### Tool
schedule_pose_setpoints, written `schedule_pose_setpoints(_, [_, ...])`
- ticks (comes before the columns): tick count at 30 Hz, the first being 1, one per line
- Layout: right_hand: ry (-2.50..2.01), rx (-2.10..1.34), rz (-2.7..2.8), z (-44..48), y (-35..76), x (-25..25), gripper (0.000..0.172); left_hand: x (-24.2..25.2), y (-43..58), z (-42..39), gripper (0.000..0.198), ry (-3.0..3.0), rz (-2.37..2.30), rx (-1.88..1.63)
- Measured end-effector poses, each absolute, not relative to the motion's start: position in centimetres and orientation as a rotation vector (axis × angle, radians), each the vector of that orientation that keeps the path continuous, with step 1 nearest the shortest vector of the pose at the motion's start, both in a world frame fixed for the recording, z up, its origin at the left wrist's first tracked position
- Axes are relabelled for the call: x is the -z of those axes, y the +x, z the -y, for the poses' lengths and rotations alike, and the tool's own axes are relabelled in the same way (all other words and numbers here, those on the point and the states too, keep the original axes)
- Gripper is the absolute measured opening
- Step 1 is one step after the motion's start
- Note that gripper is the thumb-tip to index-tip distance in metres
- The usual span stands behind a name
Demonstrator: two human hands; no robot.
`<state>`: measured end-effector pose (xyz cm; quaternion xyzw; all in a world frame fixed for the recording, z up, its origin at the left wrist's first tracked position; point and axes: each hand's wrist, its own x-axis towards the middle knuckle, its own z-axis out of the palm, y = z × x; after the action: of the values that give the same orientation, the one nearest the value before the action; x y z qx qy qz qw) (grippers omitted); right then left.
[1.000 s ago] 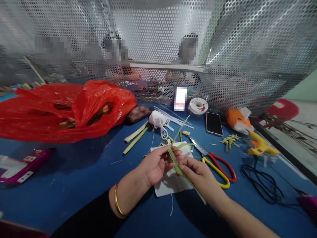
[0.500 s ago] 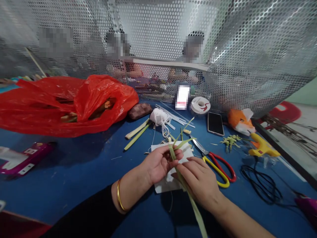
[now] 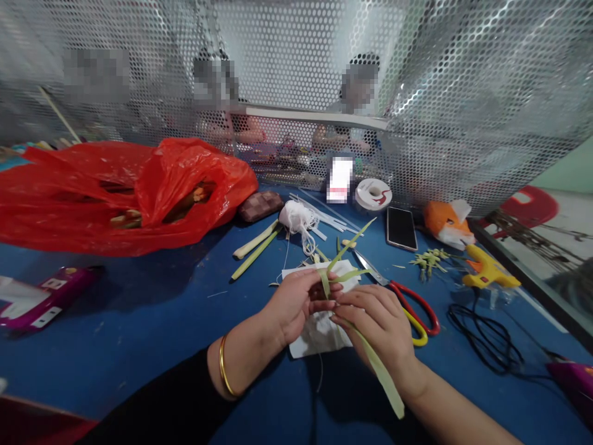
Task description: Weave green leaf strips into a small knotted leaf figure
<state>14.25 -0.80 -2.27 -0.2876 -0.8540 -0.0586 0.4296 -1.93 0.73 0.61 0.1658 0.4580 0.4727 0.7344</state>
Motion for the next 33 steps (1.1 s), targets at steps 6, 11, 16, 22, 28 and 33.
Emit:
schedule_pose_setpoints(6, [-0.71,0.072,2.136,0.6,14.3,2.0,0.007,-0.1,-1.7,-0.5,0.015,0.535,-1.065,-1.034])
schedule_pose_setpoints(11, [-0.764,0.044,2.134,0.5,14.3,1.5,0.009,0.2,-1.4,-0.3,0.015,0.583,-1.052,-1.011])
schedule_pose_setpoints(16, [-0.728,-0.007,2.165,0.6,14.1,1.5,0.011,-0.1,-1.1,0.0,0.015,0.544,-1.039,-0.976])
schedule_pose_setpoints(22, [-0.741,-0.135,2.117,0.5,14.3,1.9,0.01,0.3,-0.9,0.2,0.017,0.625,-1.074,-0.97])
schedule_pose_setpoints(28, [-0.844,-0.284,1.9,0.6,14.5,2.0,0.015,1.2,-0.9,0.0,0.017,0.617,-1.067,-0.97])
schedule_pose_setpoints(33, [-0.886,-0.297,1.792,0.8,14.3,2.2,0.011,0.3,-1.1,-0.1,0.014,0.48,-1.029,-1.006])
